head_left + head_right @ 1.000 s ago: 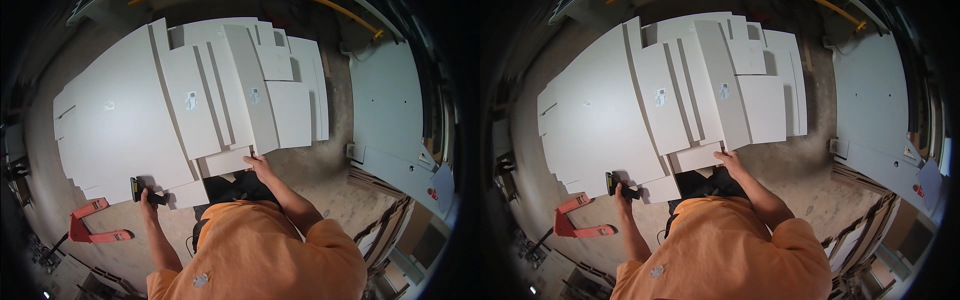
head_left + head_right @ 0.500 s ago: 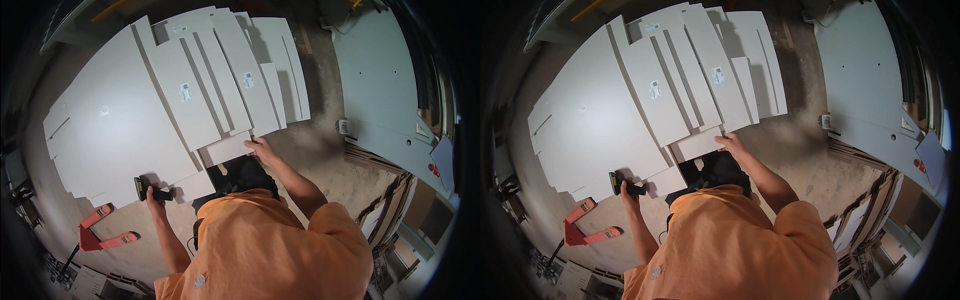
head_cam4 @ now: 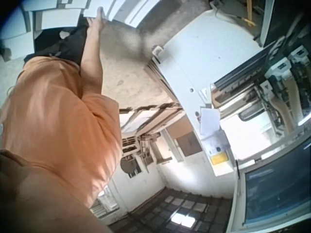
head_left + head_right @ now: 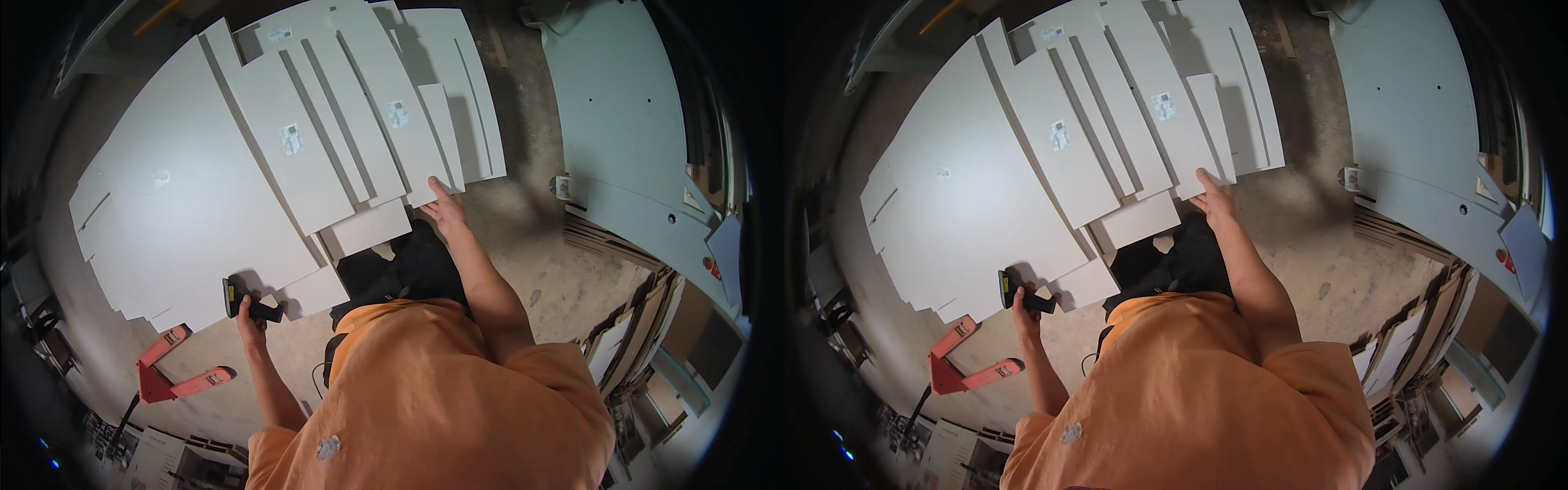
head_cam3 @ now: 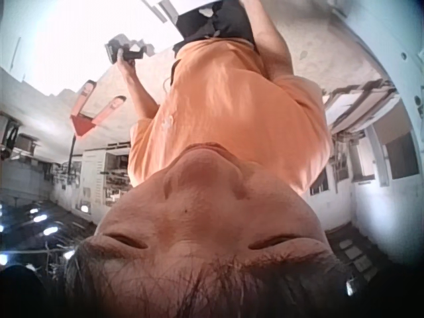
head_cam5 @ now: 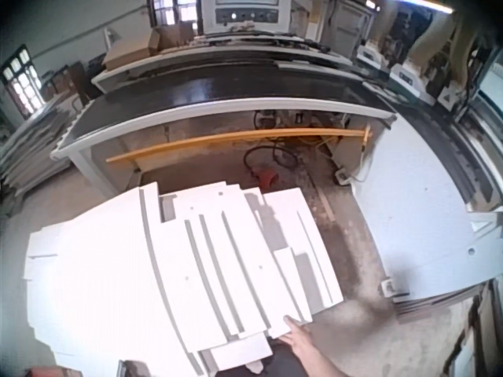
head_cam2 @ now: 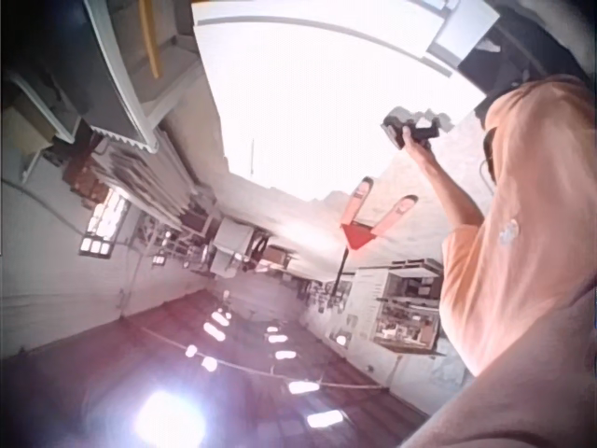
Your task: The person scans white panels with a handheld barcode scanner, places them on a machine table, and stacks them on the floor. The person repeats this process for multiple panels throughout the clip.
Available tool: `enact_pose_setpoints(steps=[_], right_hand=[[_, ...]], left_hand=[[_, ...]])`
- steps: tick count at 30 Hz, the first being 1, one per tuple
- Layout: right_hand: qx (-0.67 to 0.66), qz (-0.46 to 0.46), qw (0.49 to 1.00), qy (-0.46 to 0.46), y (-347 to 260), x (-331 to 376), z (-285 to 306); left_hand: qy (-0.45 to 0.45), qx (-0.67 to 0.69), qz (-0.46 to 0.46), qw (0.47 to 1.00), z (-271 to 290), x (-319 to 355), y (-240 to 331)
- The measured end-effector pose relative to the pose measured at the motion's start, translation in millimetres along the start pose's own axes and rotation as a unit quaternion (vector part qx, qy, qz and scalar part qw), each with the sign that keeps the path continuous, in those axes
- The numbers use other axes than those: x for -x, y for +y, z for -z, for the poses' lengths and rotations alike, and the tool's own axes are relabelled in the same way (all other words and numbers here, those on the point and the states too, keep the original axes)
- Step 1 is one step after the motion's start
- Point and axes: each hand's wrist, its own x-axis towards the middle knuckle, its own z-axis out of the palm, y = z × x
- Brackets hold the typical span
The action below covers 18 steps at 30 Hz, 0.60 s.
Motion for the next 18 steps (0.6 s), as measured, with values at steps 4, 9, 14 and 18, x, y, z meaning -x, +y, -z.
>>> enact_pose_setpoints(steps=[4, 9, 14, 18], right_hand=[[0.016, 0.062, 0.998, -0.014, -7.1, 11.9, 4.3], [0.071, 0.082, 0.994, 0.004, -40.1, 10.9, 50.1], [0.133, 0.156, 0.971, -0.124, -134.9, -12.6, 163.8], [0.041, 0.259, 0.956, -0.131, -225.6, -31.6, 213.9]], left_hand=[[0.009, -0.095, -0.011, 0.995, -20.5, 29.3, 17.5], [0.067, -0.185, -0.092, 0.976, -85.0, 77.3, 49.4], [0.064, -0.279, -0.183, 0.941, -237.5, 144.4, 63.7], [-0.101, -0.361, -0.171, 0.911, -407.3, 194.8, 51.9]])
